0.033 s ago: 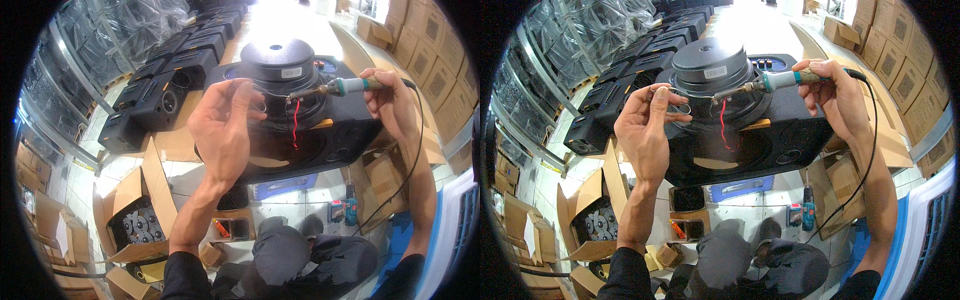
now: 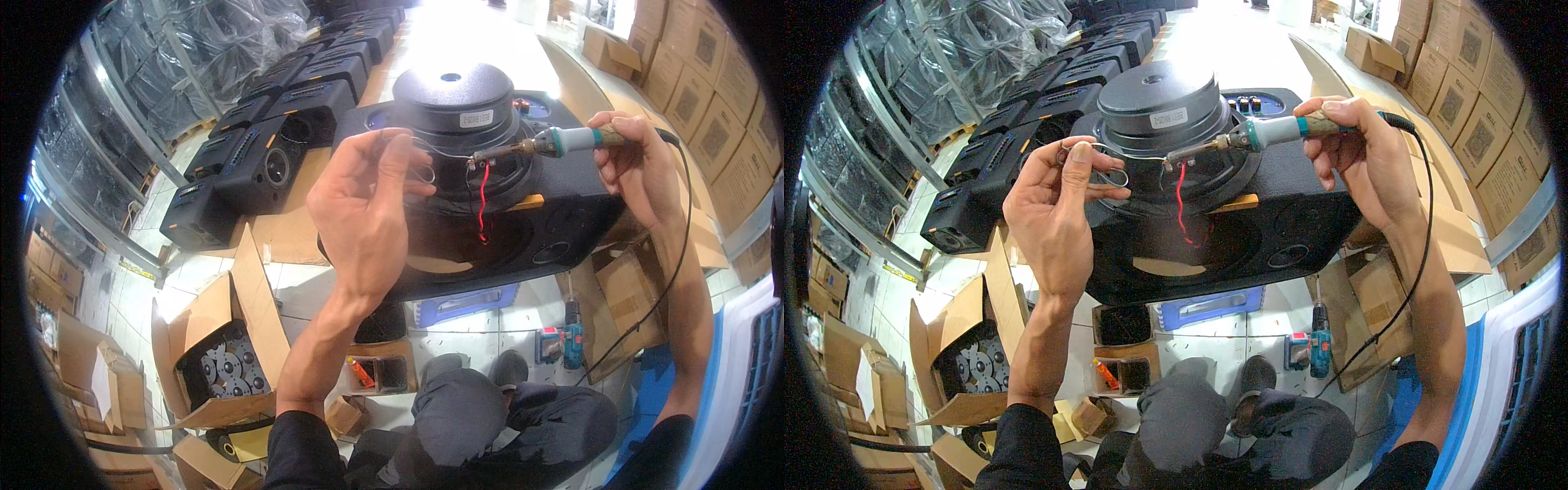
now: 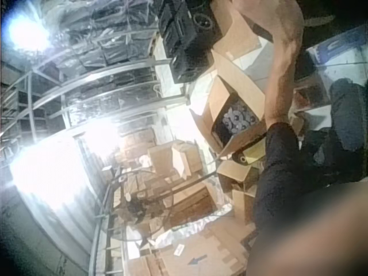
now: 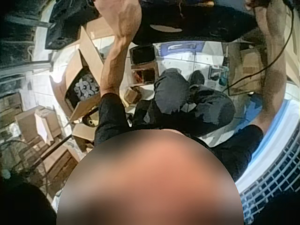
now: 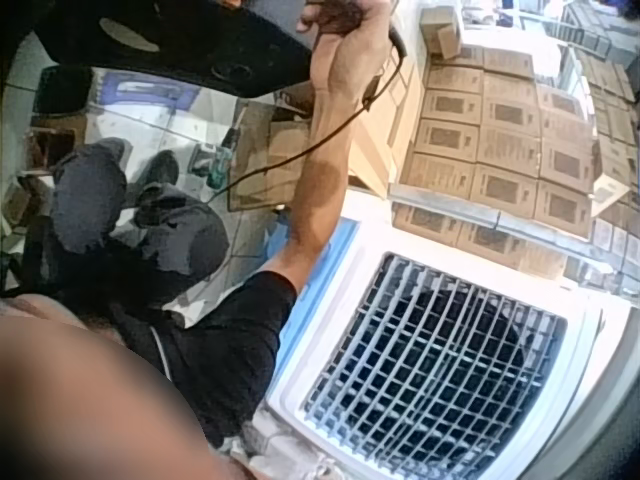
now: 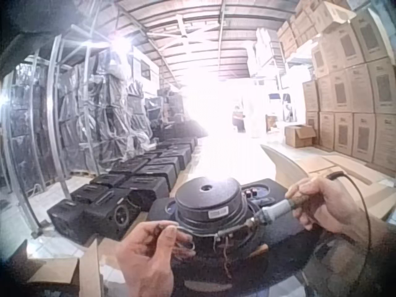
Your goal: The person assembles a speaker unit by securing a speaker driver into a housing using a cordless drill, then solders wires to the driver terminals, and finally installs a second speaker driver into the housing.
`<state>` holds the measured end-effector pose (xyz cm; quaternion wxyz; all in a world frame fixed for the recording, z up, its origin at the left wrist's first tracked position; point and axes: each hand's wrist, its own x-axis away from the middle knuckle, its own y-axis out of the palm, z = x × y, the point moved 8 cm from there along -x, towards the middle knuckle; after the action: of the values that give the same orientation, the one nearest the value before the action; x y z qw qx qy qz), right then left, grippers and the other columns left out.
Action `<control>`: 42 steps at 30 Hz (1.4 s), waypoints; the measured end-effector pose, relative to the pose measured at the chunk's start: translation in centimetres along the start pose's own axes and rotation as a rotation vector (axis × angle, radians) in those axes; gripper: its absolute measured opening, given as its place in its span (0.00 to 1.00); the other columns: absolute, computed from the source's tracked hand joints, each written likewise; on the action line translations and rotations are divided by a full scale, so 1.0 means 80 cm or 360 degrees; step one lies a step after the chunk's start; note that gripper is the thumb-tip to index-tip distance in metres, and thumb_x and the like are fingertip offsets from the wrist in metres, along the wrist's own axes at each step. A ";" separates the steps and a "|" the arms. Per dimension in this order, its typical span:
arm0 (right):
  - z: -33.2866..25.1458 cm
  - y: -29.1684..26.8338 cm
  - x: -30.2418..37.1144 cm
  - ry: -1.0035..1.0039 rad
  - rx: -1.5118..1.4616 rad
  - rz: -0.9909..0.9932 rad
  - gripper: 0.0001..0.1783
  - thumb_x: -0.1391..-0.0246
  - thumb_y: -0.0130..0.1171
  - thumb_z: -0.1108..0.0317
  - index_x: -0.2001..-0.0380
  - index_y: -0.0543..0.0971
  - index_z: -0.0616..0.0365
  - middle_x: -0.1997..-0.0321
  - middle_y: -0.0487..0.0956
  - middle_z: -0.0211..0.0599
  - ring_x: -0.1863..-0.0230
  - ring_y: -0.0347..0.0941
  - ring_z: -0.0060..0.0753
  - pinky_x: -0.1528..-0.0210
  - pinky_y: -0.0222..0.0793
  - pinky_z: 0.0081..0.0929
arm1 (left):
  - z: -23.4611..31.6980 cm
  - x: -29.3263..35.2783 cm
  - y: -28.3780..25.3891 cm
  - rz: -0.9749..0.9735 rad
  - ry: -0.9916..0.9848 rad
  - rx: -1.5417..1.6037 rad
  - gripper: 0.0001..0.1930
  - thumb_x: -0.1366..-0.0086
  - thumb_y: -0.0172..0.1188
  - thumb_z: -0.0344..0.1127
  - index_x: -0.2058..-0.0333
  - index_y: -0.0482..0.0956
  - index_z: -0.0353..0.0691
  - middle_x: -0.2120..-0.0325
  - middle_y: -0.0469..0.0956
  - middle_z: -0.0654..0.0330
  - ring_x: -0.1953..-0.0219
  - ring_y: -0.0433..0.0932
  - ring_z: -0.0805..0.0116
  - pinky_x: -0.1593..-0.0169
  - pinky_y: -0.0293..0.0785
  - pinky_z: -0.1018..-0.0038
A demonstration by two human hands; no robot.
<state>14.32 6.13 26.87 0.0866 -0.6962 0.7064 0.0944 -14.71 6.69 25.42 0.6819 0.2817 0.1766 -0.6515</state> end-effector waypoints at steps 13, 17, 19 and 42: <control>-0.003 -0.003 -0.001 -0.0025 0.0022 0.0010 0.21 0.39 0.47 0.55 0.59 0.80 0.61 0.77 0.77 0.32 0.81 0.71 0.18 0.79 0.65 0.17 | -0.001 -0.002 -0.001 -0.0011 -0.0007 -0.0002 0.10 0.31 0.56 0.30 0.58 0.76 0.28 0.69 0.80 0.53 0.67 0.80 0.69 0.68 0.81 0.76; -0.002 -0.004 -0.001 -0.0034 0.0032 -0.0005 0.21 0.39 0.46 0.55 0.59 0.80 0.61 0.76 0.77 0.32 0.80 0.71 0.18 0.79 0.66 0.17 | -0.001 -0.002 0.000 0.0003 -0.0008 0.0019 0.10 0.31 0.55 0.30 0.58 0.76 0.28 0.69 0.80 0.53 0.68 0.80 0.69 0.68 0.81 0.76; -0.001 -0.004 -0.002 -0.0031 0.0027 -0.0017 0.21 0.39 0.46 0.55 0.59 0.80 0.61 0.76 0.77 0.32 0.81 0.71 0.18 0.79 0.65 0.17 | 0.001 -0.002 0.000 -0.0006 0.0023 -0.0019 0.10 0.30 0.54 0.31 0.58 0.76 0.28 0.69 0.80 0.53 0.68 0.81 0.68 0.68 0.82 0.75; 0.001 0.001 -0.050 0.0006 -0.0076 -0.0285 0.18 0.47 0.49 0.58 0.64 0.79 0.62 0.77 0.72 0.30 0.79 0.65 0.16 0.78 0.60 0.15 | 0.003 -0.002 0.001 0.0017 0.0068 -0.0096 0.12 0.28 0.52 0.34 0.58 0.76 0.27 0.69 0.80 0.53 0.69 0.82 0.68 0.70 0.83 0.75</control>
<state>14.32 10.02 27.84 0.0768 -0.7586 0.6389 0.1019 -14.69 6.64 25.73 0.6897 0.2757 0.2090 -0.6361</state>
